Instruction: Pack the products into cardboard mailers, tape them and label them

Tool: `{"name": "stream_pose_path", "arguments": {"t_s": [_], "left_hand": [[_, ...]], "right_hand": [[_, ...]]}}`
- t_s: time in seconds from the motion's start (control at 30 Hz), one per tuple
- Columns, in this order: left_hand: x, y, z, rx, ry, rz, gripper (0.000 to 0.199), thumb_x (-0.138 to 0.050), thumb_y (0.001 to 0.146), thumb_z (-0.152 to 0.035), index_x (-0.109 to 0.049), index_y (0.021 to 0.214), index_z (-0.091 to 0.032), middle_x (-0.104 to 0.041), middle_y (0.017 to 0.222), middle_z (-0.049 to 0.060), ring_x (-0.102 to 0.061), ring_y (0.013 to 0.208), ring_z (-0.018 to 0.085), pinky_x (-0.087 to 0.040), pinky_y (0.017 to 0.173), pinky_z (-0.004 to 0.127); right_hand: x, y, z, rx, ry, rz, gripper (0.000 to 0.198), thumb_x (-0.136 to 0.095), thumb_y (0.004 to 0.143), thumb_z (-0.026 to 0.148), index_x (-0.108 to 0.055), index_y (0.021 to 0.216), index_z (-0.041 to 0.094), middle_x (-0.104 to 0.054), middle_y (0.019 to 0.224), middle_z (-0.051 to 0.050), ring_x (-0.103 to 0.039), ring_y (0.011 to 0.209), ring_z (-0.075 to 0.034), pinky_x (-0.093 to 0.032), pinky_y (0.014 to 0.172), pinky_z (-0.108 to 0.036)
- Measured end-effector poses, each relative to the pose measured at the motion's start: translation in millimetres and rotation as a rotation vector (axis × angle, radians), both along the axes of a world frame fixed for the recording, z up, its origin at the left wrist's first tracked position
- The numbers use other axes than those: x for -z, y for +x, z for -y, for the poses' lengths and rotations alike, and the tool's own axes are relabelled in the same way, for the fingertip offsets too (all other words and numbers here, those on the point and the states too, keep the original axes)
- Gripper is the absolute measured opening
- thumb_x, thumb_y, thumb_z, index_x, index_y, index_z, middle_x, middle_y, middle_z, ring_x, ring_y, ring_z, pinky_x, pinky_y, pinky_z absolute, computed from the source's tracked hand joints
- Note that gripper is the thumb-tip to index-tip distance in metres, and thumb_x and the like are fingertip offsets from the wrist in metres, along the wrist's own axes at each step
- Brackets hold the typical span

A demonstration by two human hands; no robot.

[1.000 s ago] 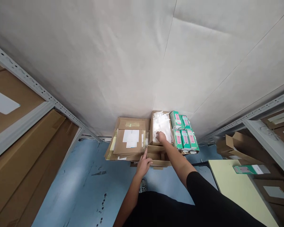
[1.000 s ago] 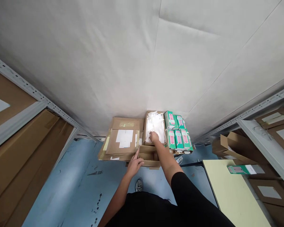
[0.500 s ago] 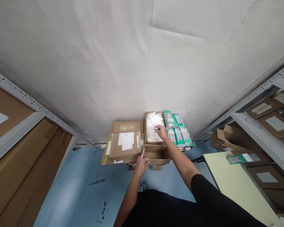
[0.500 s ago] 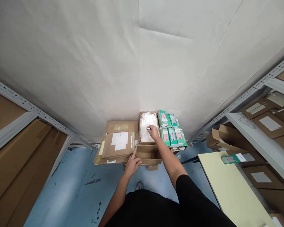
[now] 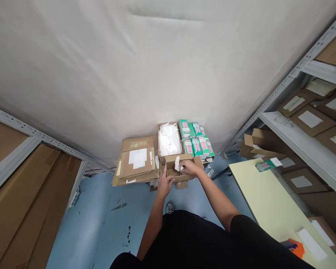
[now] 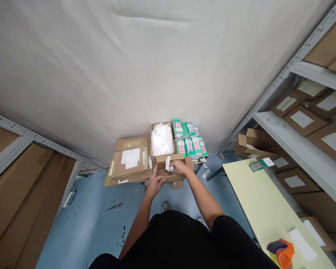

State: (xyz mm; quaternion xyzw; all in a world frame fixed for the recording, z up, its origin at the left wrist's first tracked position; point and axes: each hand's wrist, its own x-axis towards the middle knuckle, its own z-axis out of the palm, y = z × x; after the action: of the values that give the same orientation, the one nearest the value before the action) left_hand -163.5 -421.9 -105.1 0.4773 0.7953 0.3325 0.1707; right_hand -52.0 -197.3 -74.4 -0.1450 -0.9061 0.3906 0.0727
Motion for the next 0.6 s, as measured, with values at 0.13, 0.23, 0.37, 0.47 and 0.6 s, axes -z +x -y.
{"name": "stream_pose_path", "arguments": {"t_s": [0.13,0.23,0.37,0.47,0.6], "left_hand": [[-5.6,47.8,-26.9,0.021,-0.004,-0.018,0.024,-0.059,0.096,-0.032,-0.079,0.105,-0.025,-0.025,0.172,0.001,-0.050,0.140,0.034,-0.045,0.114,0.047],[-5.6,85.4,-54.2,0.079,0.001,-0.028,0.024,-0.059,0.095,-0.032,-0.080,0.105,-0.025,-0.028,0.172,0.001,-0.051,0.141,0.034,-0.044,0.115,0.047],[-3.0,136.6,-100.9,0.195,0.036,-0.034,0.023,-0.060,0.095,-0.033,-0.079,0.104,-0.025,-0.023,0.173,0.001,-0.047,0.145,0.033,-0.045,0.116,0.045],[1.4,179.8,-143.8,0.324,0.075,-0.023,0.024,-0.059,0.096,-0.034,-0.079,0.102,-0.024,-0.015,0.175,0.000,-0.044,0.148,0.033,-0.046,0.115,0.044],[9.7,250.1,-204.3,0.553,0.074,0.011,0.025,-0.057,0.097,-0.035,-0.079,0.101,-0.023,-0.009,0.176,0.000,-0.050,0.144,0.031,-0.048,0.114,0.040]], "right_hand": [[7.6,71.0,-13.7,0.117,0.031,-0.007,0.042,-0.082,0.077,0.026,-0.077,0.119,0.024,-0.075,0.124,-0.010,-0.069,0.117,-0.031,-0.053,0.102,-0.042],[3.1,131.0,-30.7,0.295,0.049,-0.099,0.040,-0.076,0.084,0.026,-0.074,0.124,0.023,-0.072,0.128,-0.012,-0.066,0.123,-0.030,-0.051,0.107,-0.045],[-4.9,222.4,-52.3,0.545,0.096,-0.214,0.043,-0.067,0.090,0.024,-0.070,0.132,0.026,-0.069,0.134,-0.010,-0.063,0.128,-0.028,-0.048,0.113,-0.047],[-6.0,301.5,-63.5,0.778,0.158,-0.233,0.047,-0.065,0.090,0.025,-0.067,0.137,0.026,-0.064,0.144,-0.010,-0.057,0.135,-0.028,-0.042,0.119,-0.049],[2.4,413.6,-65.3,1.066,0.168,-0.186,0.049,-0.064,0.090,0.028,-0.065,0.139,0.024,-0.059,0.149,-0.011,-0.053,0.140,-0.029,-0.040,0.122,-0.050]]}}
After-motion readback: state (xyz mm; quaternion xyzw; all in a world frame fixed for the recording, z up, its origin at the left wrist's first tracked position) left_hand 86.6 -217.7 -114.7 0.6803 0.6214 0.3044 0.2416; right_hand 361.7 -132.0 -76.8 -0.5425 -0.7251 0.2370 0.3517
